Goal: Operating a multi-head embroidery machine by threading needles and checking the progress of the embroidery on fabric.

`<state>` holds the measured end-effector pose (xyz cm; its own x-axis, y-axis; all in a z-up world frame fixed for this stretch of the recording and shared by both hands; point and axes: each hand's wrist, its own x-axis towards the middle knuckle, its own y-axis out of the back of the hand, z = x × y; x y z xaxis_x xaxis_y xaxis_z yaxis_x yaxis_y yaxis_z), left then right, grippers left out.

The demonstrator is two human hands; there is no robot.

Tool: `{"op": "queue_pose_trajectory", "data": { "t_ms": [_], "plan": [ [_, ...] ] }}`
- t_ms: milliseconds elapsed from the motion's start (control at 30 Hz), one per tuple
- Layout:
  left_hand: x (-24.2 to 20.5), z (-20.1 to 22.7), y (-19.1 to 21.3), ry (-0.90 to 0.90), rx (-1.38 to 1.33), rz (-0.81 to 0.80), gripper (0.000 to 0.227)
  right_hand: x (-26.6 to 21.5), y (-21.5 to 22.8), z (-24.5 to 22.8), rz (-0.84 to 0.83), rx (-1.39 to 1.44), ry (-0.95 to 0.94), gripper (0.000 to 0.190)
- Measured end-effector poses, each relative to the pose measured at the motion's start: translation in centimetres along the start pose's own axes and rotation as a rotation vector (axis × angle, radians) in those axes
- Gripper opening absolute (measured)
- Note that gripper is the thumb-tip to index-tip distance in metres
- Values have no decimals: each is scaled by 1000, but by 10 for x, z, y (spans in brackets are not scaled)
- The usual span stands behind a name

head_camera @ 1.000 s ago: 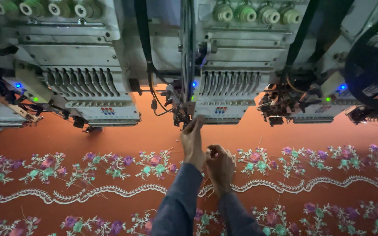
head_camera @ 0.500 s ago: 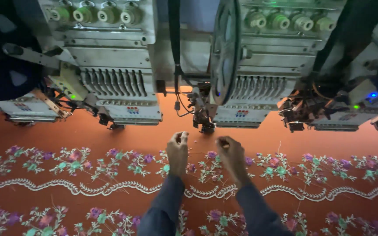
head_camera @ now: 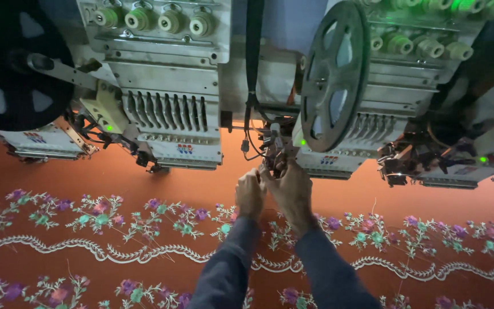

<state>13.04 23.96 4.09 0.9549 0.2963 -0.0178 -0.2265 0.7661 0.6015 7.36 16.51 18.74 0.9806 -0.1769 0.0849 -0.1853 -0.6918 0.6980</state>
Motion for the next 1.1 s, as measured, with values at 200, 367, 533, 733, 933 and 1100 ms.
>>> {"op": "queue_pose_trajectory", "data": {
  "t_ms": [200, 367, 533, 733, 933, 1100],
  "plan": [
    [4, 7, 13, -13, -114, 81, 15, 11, 2, -2, 61, -90, -65, 56],
    [19, 4, 25, -19, -77, 60, 29, 19, -3, -17, 154, -157, -36, 67],
    [7, -2, 32, -63, -128, 53, 24, 19, 1, -15, 258, -274, -6, 58],
    [4, -69, 68, -108, -114, 95, 17, -4, -3, -15, 208, -324, 37, 50],
    [-22, -141, 145, -281, 91, 282, 12, -62, -97, 5, 54, 40, -182, 44],
    [-1, -207, 172, -261, 149, 327, 9, -88, -192, -25, -69, 160, 7, 26]
  ]
}}
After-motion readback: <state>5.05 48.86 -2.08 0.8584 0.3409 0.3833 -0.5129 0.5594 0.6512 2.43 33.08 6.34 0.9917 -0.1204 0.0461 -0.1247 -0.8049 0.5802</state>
